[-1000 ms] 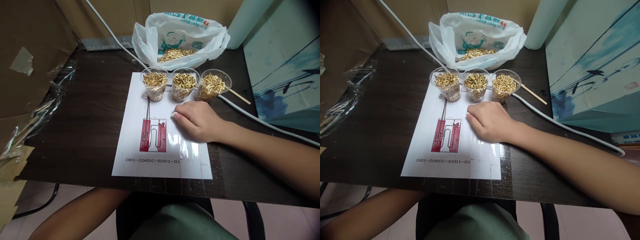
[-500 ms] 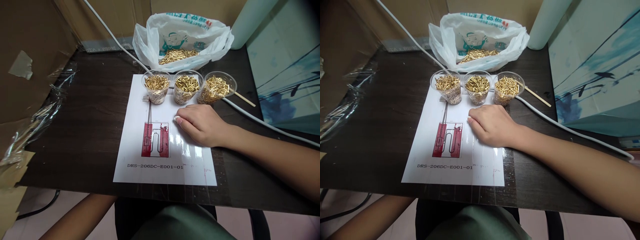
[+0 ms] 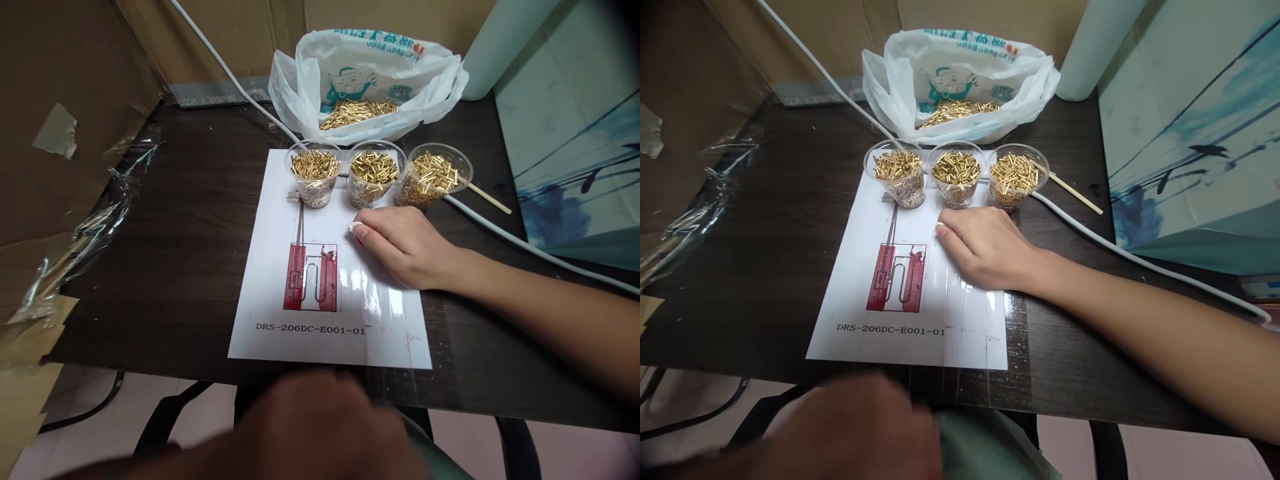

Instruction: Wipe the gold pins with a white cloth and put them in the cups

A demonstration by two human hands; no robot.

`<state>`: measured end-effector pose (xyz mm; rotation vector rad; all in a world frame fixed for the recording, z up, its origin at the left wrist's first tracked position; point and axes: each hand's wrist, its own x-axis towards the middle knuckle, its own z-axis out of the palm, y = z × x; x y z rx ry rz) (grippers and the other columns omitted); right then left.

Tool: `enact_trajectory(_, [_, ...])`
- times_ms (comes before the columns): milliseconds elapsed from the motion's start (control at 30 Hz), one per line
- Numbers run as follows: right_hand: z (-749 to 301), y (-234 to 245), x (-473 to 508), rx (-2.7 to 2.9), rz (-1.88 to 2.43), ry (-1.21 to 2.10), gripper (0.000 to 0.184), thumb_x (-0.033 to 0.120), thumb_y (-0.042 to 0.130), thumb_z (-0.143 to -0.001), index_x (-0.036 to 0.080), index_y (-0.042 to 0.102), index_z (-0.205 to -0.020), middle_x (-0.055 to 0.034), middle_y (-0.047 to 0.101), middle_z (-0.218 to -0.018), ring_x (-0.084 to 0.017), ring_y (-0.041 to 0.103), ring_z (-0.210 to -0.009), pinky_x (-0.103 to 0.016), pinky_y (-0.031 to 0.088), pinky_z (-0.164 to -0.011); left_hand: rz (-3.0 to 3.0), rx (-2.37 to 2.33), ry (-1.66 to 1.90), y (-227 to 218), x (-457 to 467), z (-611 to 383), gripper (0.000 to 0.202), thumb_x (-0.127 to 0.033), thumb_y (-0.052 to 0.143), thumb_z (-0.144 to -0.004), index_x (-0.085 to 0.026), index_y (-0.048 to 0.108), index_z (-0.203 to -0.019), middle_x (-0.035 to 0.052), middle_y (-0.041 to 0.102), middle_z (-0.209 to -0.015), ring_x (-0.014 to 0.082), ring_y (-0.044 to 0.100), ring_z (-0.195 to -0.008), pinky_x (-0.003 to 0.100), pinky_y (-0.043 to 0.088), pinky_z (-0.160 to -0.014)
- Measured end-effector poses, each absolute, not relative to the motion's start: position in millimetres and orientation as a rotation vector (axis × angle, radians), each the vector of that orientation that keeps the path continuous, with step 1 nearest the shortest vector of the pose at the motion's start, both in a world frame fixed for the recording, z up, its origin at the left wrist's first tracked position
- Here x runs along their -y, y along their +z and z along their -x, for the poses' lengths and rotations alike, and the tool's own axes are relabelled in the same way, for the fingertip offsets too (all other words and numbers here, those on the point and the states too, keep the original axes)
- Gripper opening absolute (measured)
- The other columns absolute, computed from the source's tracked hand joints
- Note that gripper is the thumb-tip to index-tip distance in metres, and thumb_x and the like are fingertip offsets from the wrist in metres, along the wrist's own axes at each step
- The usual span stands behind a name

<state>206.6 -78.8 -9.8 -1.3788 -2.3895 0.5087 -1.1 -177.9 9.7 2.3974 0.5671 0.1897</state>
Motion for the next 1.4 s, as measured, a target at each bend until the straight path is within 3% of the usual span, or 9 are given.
enact_trajectory(100, [-207.3, -9.0, 78.2, 2.256, 1.326, 0.638, 0.034, 0.036, 0.026, -0.094, 0.016, 0.035, -0.068, 0.0012, 0.040, -0.062, -0.008, 0.034, -0.057, -0.025, 0.024, -0.058, -2.453, -0.958, 0.359, 31.5, 109.2, -13.3, 0.035, -0.030, 0.032, -0.091, -0.020, 0.064, -0.083, -0.0055, 0.065, -0.075, 0.0079, 0.061, -0.069, 0.024, 0.044, -0.065])
enact_trajectory(167, [-207.9, -9.1, 77.5, 2.177, 1.287, 0.703, 0.034, 0.036, 0.027, -0.094, 0.015, 0.037, -0.069, 0.0016, 0.039, -0.061, -0.008, 0.035, -0.057, -0.025, 0.024, -0.057, -2.490, -1.085, 0.371, 33.0, 73.9, -25.0, 0.020, -0.031, 0.049, -0.085, -0.018, 0.063, -0.079, -0.0037, 0.063, -0.063, 0.0094, 0.058, -0.059, 0.024, 0.043, -0.058])
enact_trajectory(233, [-208.6, -9.5, 76.6, 2.107, 1.266, 0.741, 0.034, 0.036, 0.028, -0.094, 0.015, 0.040, -0.070, 0.0016, 0.040, -0.062, -0.008, 0.036, -0.058, -0.025, 0.024, -0.058, -2.548, -1.103, 0.429, 29.1, 54.6, -34.1, 0.017, -0.030, 0.055, -0.081, -0.017, 0.062, -0.073, -0.0023, 0.062, -0.062, 0.0102, 0.056, -0.055, 0.024, 0.038, -0.052])
enact_trajectory(900, [-207.4, -11.6, 75.1, 2.294, 1.331, 0.639, 0.032, 0.036, 0.026, -0.094, 0.015, 0.037, -0.072, 0.0006, 0.041, -0.066, -0.008, 0.034, -0.060, -0.026, 0.023, -0.059, -2.599, -0.821, 0.785, -6.9, 49.0, -18.7, 0.016, -0.023, 0.051, -0.086, -0.017, 0.066, -0.087, -0.0007, 0.068, -0.081, 0.0106, 0.060, -0.072, 0.022, 0.044, -0.069])
enact_trajectory(1400, [-207.2, -11.9, 76.5, 2.428, 1.301, 0.468, 0.027, 0.033, 0.026, -0.093, 0.016, 0.034, -0.073, 0.0006, 0.041, -0.067, -0.009, 0.033, -0.059, -0.026, 0.023, -0.058, -2.643, -0.811, 0.717, -7.3, 49.7, -17.9, 0.016, -0.022, 0.049, -0.086, -0.015, 0.064, -0.085, 0.0002, 0.066, -0.079, 0.0112, 0.058, -0.074, 0.023, 0.043, -0.070])
